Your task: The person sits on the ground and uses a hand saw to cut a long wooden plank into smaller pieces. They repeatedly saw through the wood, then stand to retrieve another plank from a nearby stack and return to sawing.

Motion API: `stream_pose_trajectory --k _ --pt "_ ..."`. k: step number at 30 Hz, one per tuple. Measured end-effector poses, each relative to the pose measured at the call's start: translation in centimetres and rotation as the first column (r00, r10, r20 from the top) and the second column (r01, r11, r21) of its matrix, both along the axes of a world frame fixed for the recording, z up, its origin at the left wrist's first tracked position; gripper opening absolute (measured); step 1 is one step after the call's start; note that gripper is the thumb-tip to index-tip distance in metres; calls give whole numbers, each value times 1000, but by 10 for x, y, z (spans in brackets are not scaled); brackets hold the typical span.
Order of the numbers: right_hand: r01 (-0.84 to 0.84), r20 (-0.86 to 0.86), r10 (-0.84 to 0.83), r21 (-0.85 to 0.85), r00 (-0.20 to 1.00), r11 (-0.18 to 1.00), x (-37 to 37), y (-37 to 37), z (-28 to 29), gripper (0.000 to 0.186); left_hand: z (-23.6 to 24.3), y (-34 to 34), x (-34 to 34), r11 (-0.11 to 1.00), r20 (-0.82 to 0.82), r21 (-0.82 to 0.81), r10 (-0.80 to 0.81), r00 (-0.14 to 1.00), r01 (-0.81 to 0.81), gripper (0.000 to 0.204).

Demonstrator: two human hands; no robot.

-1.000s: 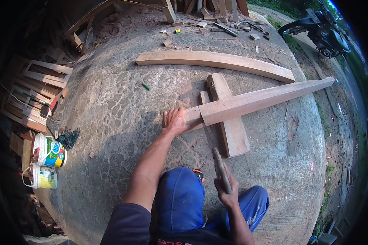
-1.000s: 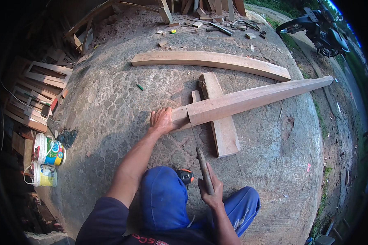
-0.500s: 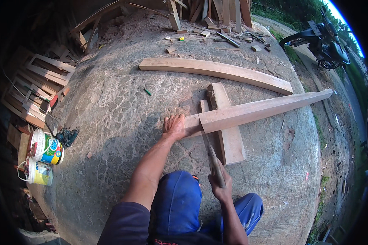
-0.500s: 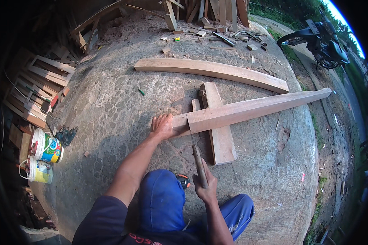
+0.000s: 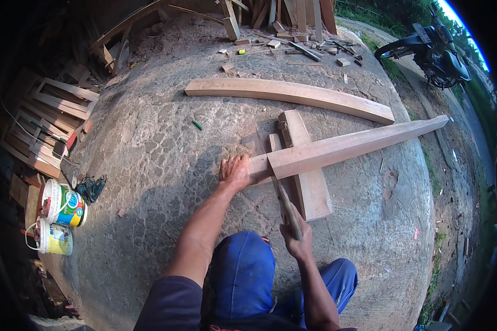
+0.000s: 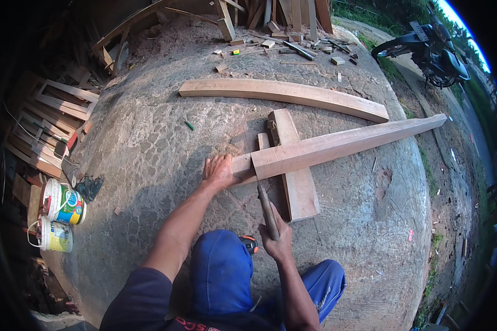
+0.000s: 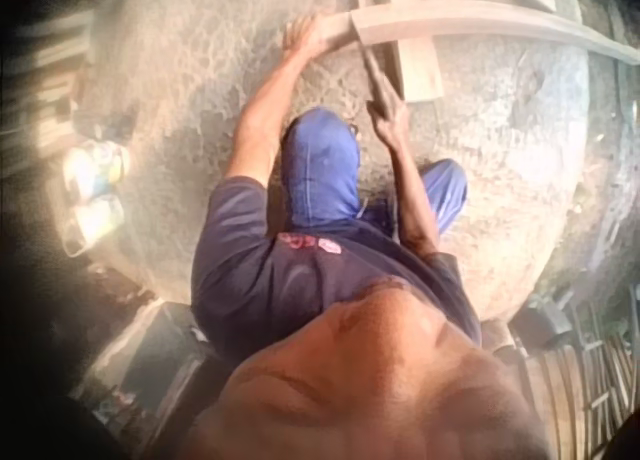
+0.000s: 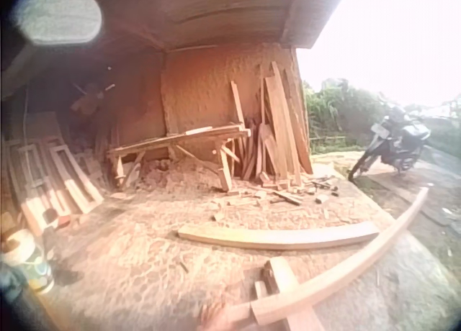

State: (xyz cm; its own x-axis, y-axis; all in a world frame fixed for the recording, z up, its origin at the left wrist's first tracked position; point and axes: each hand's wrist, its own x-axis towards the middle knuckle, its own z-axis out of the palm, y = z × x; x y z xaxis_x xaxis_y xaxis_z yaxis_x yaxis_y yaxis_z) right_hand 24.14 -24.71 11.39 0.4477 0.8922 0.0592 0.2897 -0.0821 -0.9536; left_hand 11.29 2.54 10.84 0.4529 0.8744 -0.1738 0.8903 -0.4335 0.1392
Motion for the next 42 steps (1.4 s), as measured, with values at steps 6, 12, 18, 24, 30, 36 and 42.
stream_pose_trajectory --k 6,12,18,24,30,36,42 --pt "8 -55 -14 -108 998 994 -22 -157 26 74 -2 18 -1 1000 -13 -1 -27 1000 27 90" --pt "4 37 -2 -48 999 999 12 117 -29 65 1 -2 0 998 -15 56 -22 1000 23 86" --pt "10 -126 -28 -138 992 990 -19 -138 5 74 -2 41 -2 993 20 -111 -34 999 36 88" --pt "-16 56 19 -60 998 998 -10 -43 -6 70 -7 27 -3 999 -8 -1 -36 999 36 84" --pt "-20 -45 23 60 999 998 8 68 -39 68 -4 19 -1 1000 28 -15 6 1000 -6 77" --pt "3 57 1 -82 998 997 -31 -187 14 75 4 63 -3 978 47 -196 -68 997 76 96" --pt "9 30 -15 176 999 984 5 79 -38 66 -5 27 -2 998 -1 48 -41 999 41 59"
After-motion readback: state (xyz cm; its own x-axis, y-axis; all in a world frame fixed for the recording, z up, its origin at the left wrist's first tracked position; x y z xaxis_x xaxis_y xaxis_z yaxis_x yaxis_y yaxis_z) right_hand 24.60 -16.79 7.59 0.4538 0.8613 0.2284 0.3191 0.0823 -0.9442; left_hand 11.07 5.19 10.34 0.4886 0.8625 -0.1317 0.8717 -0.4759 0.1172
